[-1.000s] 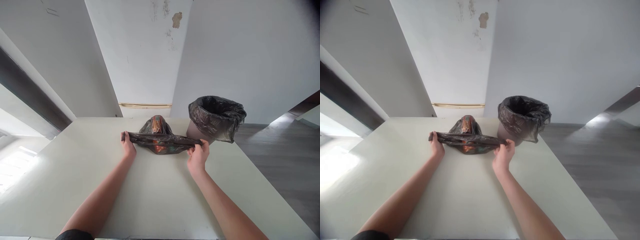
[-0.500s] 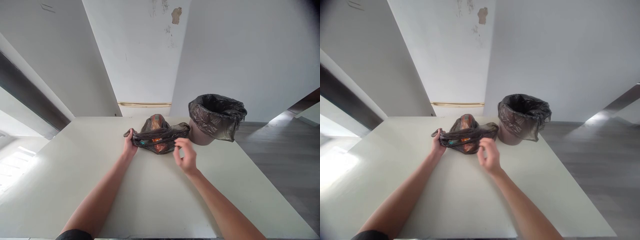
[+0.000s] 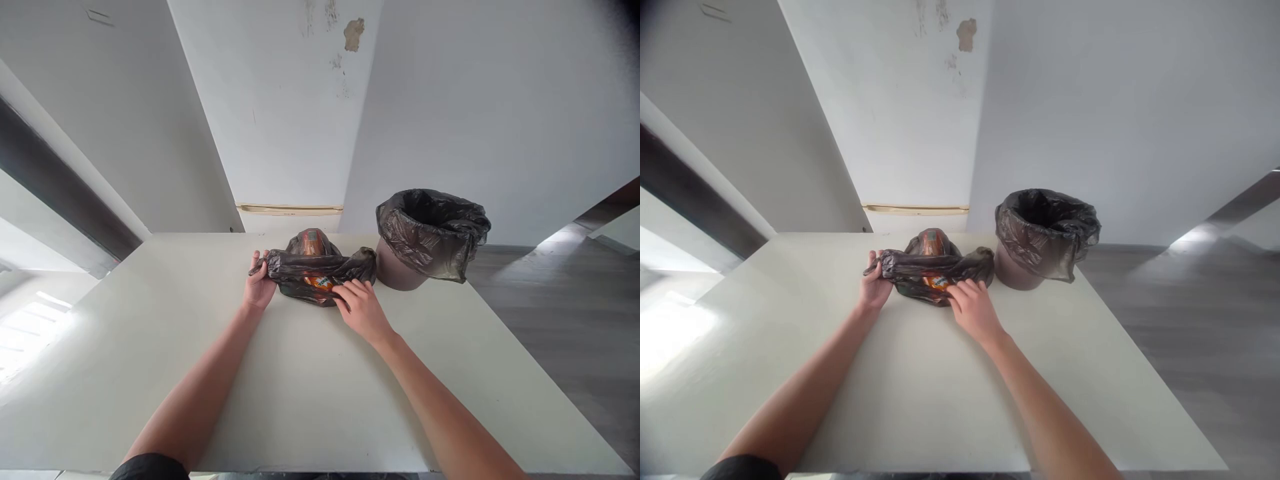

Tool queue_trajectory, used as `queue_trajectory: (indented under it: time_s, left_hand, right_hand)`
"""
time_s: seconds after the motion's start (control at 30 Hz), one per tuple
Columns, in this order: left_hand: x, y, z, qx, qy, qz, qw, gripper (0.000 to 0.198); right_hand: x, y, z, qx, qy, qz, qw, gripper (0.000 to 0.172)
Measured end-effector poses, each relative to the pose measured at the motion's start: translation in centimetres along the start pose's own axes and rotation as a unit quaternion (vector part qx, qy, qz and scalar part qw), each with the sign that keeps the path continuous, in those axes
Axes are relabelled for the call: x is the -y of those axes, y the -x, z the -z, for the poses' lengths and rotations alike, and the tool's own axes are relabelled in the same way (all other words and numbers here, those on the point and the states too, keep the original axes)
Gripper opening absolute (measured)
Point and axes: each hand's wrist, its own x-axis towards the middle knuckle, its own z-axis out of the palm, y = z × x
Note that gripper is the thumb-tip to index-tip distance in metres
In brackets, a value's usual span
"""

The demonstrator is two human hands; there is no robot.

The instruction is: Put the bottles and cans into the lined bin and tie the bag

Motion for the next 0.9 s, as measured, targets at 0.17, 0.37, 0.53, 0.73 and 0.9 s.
queue_trajectory:
  time_s: [0.17,0.37,0.53,0.73,0.9]
  left_hand:
    - [-0.3,-0.1,0.0,-0.022,0.016,0.013,1.000,0.031]
    - [-0.4,-0.2,0.1,-0.056,0.046,0.021,0.997,0.019]
    - [-0.4,-0.5,0.5,-0.106,0.066,0.029,0.992,0.033]
    - [0.2,-0.4,-0.2,-0.108,0.004,0.033,0.994,0.018]
    - [0.7,0.4,-1.2,-0.022,-0.070,0.026,0.997,0.015]
  right_hand:
    - [0.4,0.1,1.6,0.042,-0.044,0.173,0.983,0.022]
    - [1.6,0.6,1.7,0.082,-0.102,0.229,0.965,0.039]
    - [2.4,0.8,0.2,-0.039,-0.071,0.125,0.989,0.024]
    - [4.0,-0.8,-0.7,-0.061,0.008,-0.076,0.995,0.030]
    - [4.2,-1.8,-1.9,0.031,0.054,-0.121,0.991,0.052]
